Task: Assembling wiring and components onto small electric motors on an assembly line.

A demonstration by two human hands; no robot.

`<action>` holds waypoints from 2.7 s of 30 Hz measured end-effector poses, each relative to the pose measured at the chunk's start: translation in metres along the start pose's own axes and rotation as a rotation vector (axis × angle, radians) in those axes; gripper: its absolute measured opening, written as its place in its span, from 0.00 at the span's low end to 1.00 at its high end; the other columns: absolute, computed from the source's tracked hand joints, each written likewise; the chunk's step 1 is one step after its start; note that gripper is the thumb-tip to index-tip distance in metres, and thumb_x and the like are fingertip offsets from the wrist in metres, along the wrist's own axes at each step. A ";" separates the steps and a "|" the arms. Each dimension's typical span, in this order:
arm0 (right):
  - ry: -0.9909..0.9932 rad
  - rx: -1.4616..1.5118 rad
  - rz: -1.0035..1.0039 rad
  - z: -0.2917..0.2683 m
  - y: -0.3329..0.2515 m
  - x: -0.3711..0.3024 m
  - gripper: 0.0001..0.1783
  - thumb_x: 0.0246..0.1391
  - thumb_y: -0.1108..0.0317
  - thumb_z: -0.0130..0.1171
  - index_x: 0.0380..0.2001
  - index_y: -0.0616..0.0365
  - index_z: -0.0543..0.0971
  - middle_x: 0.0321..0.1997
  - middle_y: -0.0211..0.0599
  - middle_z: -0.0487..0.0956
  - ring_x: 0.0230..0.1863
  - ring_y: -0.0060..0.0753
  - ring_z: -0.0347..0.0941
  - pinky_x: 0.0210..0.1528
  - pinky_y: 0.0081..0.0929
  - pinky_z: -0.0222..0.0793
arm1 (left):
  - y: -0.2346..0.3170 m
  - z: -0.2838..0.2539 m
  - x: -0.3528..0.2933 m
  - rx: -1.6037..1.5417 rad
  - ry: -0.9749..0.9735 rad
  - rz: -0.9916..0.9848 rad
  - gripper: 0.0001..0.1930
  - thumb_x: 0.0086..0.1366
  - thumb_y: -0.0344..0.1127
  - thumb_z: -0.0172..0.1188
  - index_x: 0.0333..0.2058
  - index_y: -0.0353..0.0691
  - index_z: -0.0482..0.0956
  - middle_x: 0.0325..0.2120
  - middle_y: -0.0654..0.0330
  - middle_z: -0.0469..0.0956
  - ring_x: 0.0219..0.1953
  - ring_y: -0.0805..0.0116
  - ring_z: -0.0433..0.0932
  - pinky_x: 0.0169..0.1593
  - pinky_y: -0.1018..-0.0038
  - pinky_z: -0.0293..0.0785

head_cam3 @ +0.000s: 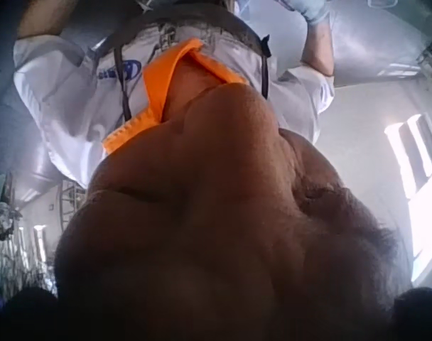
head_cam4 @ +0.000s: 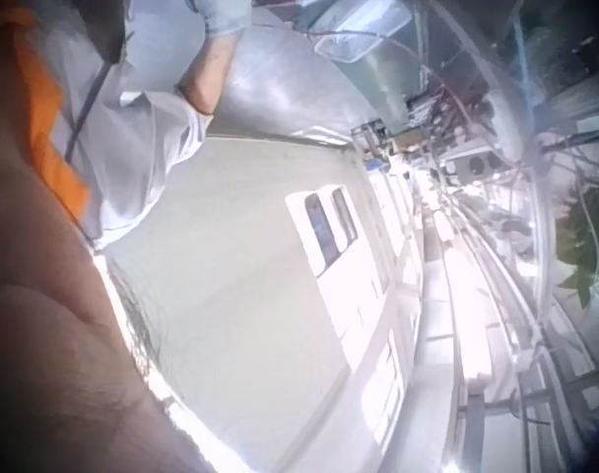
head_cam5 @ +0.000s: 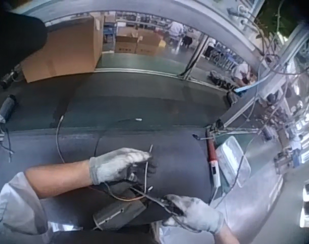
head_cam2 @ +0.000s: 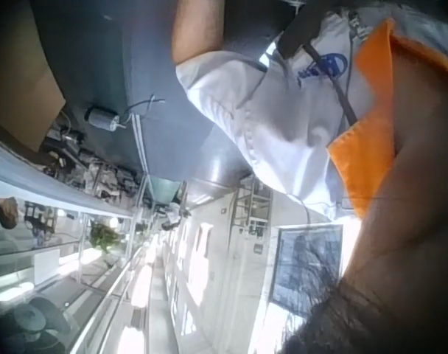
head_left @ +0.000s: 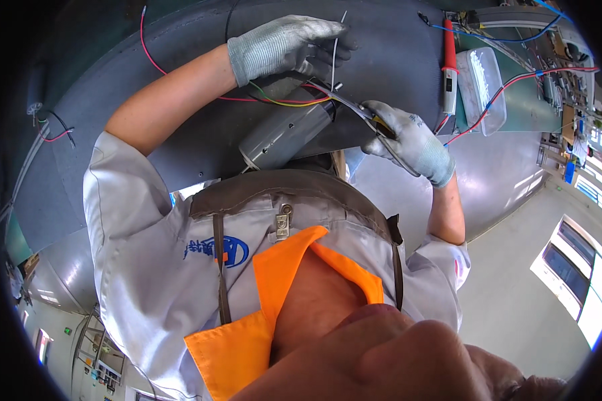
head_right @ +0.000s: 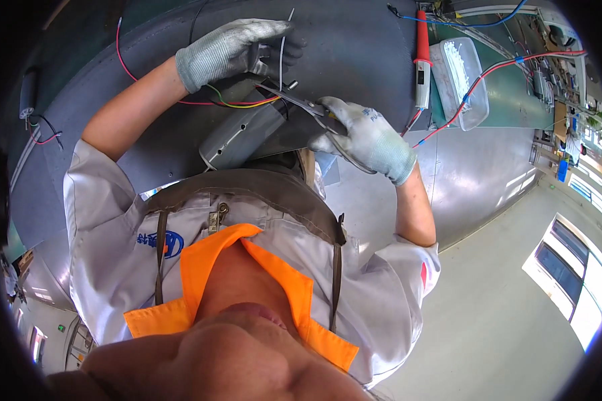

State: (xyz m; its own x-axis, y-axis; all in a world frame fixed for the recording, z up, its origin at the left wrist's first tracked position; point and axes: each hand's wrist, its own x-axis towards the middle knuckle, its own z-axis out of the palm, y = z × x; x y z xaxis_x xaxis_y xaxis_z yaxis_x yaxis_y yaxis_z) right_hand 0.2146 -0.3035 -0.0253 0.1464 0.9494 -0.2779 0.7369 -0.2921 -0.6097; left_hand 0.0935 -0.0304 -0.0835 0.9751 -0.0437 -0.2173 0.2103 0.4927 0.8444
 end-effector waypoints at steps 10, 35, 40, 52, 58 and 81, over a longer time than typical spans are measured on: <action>-0.020 -0.493 0.017 -0.002 -0.011 0.001 0.33 0.52 0.45 0.67 0.51 0.60 0.75 0.27 0.46 0.81 0.31 0.55 0.80 0.34 0.42 0.76 | -0.013 -0.047 -0.034 0.461 0.295 0.260 0.22 0.73 0.43 0.50 0.59 0.34 0.74 0.56 0.56 0.77 0.58 0.61 0.76 0.58 0.66 0.75; 0.395 -0.268 0.446 0.037 0.005 0.037 0.28 0.56 0.55 0.60 0.57 0.56 0.72 0.31 0.48 0.82 0.33 0.52 0.82 0.36 0.46 0.76 | -0.056 0.079 -0.113 1.502 0.656 0.099 0.54 0.44 0.47 0.75 0.67 0.36 0.58 0.47 0.42 0.74 0.47 0.43 0.77 0.50 0.55 0.76; 0.550 -0.496 0.524 0.001 0.054 0.053 0.31 0.54 0.56 0.64 0.60 0.55 0.72 0.40 0.57 0.79 0.42 0.56 0.79 0.44 0.45 0.75 | 0.006 0.020 0.005 1.515 0.885 0.194 0.50 0.52 0.54 0.70 0.68 0.37 0.58 0.46 0.40 0.76 0.46 0.44 0.79 0.50 0.57 0.76; 1.146 0.693 0.307 -0.076 0.083 0.028 0.39 0.56 0.69 0.66 0.69 0.61 0.62 0.40 0.40 0.79 0.32 0.28 0.76 0.36 0.28 0.76 | 0.041 -0.117 -0.008 0.446 0.627 0.241 0.31 0.69 0.43 0.62 0.64 0.30 0.67 0.50 0.57 0.78 0.53 0.71 0.75 0.59 0.75 0.68; 1.002 0.930 0.162 -0.117 0.120 0.063 0.19 0.60 0.67 0.64 0.51 0.65 0.77 0.29 0.34 0.81 0.23 0.26 0.77 0.25 0.21 0.75 | -0.008 -0.012 -0.114 0.178 0.603 0.096 0.18 0.71 0.39 0.57 0.55 0.36 0.74 0.31 0.68 0.74 0.30 0.79 0.73 0.34 0.82 0.71; 0.571 1.028 -0.183 0.009 -0.057 0.040 0.37 0.57 0.68 0.65 0.67 0.69 0.65 0.35 0.37 0.83 0.34 0.22 0.77 0.41 0.22 0.72 | 0.027 0.074 -0.037 -0.289 0.337 0.295 0.17 0.72 0.39 0.57 0.52 0.32 0.77 0.38 0.64 0.80 0.38 0.76 0.80 0.44 0.79 0.74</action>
State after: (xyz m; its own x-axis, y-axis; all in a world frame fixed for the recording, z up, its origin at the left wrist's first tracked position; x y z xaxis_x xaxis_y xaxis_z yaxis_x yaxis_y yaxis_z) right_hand 0.1723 -0.2498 -0.0083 0.5592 0.8244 0.0875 -0.0589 0.1448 -0.9877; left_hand 0.0686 -0.0795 -0.0170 0.9035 0.3906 -0.1765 -0.1434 0.6635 0.7343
